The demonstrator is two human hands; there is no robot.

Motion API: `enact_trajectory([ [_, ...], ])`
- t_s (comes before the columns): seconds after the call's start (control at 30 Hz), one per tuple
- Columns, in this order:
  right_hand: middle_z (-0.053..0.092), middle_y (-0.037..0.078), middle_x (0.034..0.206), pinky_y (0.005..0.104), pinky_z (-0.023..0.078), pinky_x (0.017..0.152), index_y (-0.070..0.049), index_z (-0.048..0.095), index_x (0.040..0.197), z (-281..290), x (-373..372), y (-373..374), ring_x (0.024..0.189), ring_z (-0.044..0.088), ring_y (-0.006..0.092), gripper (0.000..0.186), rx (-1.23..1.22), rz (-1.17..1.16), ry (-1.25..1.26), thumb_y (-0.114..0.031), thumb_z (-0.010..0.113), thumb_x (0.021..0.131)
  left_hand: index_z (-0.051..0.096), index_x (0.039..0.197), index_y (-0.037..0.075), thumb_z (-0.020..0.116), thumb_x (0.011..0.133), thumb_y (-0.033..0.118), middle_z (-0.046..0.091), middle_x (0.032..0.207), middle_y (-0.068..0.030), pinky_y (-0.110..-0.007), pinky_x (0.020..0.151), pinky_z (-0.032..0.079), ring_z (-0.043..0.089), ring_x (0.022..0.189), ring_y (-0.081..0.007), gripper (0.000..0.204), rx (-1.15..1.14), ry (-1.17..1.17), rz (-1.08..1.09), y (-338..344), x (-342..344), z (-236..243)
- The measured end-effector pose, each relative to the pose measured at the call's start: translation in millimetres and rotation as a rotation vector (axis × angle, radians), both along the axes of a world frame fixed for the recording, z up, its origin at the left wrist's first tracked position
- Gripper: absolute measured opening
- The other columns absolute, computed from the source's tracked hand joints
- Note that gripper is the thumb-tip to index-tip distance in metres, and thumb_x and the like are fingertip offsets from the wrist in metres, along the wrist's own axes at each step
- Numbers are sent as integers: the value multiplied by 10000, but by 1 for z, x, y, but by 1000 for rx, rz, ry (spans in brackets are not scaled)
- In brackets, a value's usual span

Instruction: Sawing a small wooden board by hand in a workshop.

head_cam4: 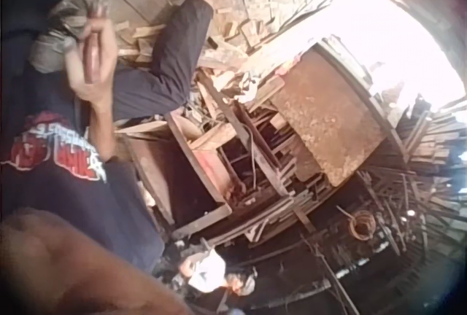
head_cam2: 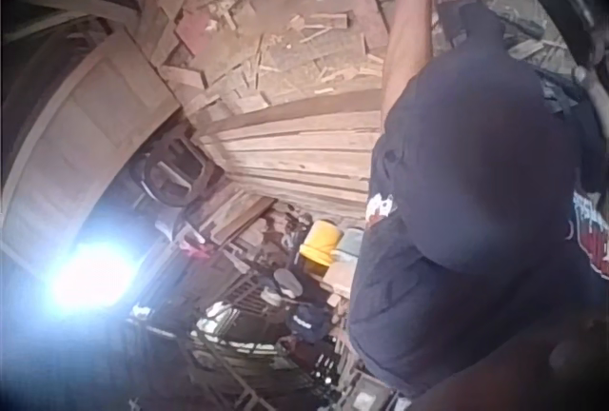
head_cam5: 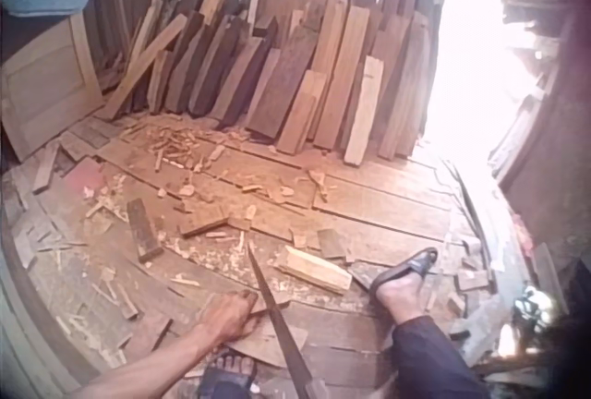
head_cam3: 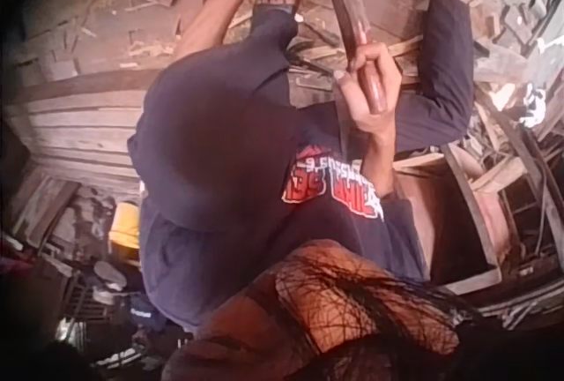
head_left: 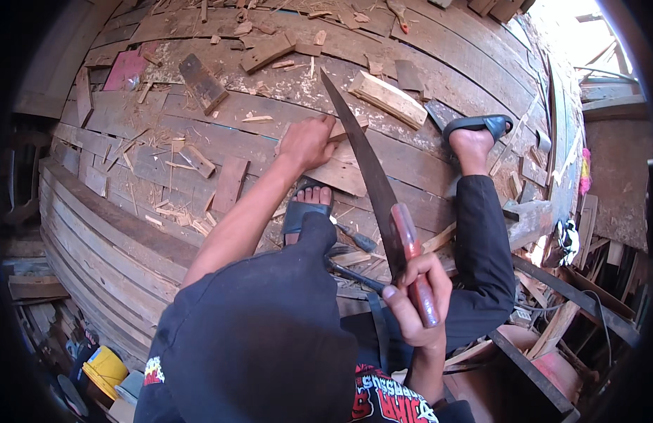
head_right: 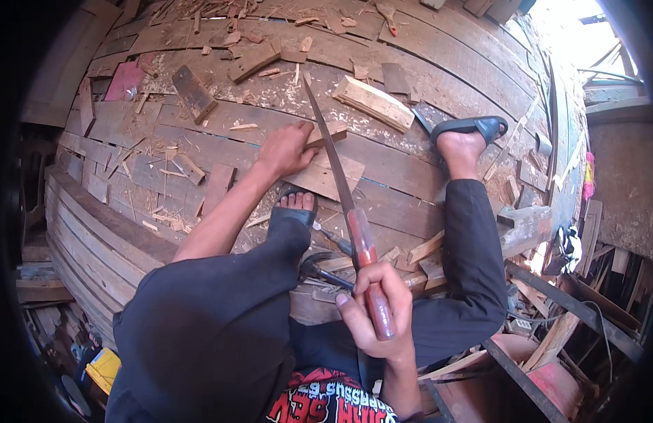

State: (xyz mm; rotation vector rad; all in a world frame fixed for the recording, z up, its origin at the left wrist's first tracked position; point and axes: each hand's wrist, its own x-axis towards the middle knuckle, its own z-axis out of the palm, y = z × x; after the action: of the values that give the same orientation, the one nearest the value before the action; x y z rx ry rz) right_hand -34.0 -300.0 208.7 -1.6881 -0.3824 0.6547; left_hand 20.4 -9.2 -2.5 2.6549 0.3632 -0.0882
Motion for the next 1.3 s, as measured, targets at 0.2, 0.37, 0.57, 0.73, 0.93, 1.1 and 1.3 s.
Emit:
enact_trajectory([
  [0.2, 488, -47, 606, 226, 352, 555, -59, 523, 896, -12, -10, -32, 546, 431, 35, 240, 10, 101, 56, 14, 743, 835, 616, 1102, 48, 768, 842, 221, 690, 1141, -145, -503, 872, 566, 676, 1072, -366, 347, 108, 55, 7, 16, -36, 3],
  [0.37, 497, -22, 686, 253, 380, 587, -59, 526, 910, -12, -5, -10, 607, 453, 58, 228, -53, 110, -76, 9, 735, 848, 609, 1096, 52, 766, 842, 217, 687, 1136, -129, -509, 874, 565, 665, 1093, -358, 341, 81, -49, -79, 8, -20, 4],
  [0.57, 481, -11, 746, 258, 382, 603, -58, 529, 936, -56, 35, 66, 649, 449, 62, 192, 40, 46, -6, 10, 699, 879, 600, 1071, 54, 758, 836, 218, 684, 1109, -140, -526, 857, 558, 665, 1061, -381, 327, 69, -48, -83, 3, -17, 0],
  [0.73, 498, -23, 684, 258, 375, 560, -47, 545, 921, -28, -13, -8, 589, 446, 49, 207, -17, 92, -69, 8, 729, 842, 617, 1069, 53, 761, 823, 196, 686, 1114, -138, -516, 859, 567, 679, 1046, -382, 319, 88, 15, -35, 7, -20, 6],
  [0.93, 467, -36, 537, 252, 345, 479, -54, 571, 902, -41, -12, -19, 458, 459, 72, 210, 16, 146, -207, 4, 752, 813, 600, 1048, 46, 748, 846, 259, 682, 1080, -159, -535, 839, 551, 673, 1030, -409, 329, 87, -28, -42, 6, -20, 1],
  [1.1, 472, -31, 525, 256, 369, 473, -56, 574, 886, -44, -11, -26, 437, 488, 88, 212, 76, 164, -220, 16, 750, 793, 599, 1072, 51, 740, 858, 271, 675, 1100, -148, -523, 854, 553, 659, 1089, -382, 337, 90, -28, -41, 4, -20, 4],
  [1.3, 467, -35, 523, 255, 380, 467, -57, 568, 872, -43, -17, -29, 431, 491, 89, 211, 97, 157, -252, 28, 741, 786, 593, 1152, 79, 742, 854, 261, 673, 1158, -138, -517, 882, 545, 654, 1109, -373, 380, 63, -60, -29, 4, -22, 2],
])
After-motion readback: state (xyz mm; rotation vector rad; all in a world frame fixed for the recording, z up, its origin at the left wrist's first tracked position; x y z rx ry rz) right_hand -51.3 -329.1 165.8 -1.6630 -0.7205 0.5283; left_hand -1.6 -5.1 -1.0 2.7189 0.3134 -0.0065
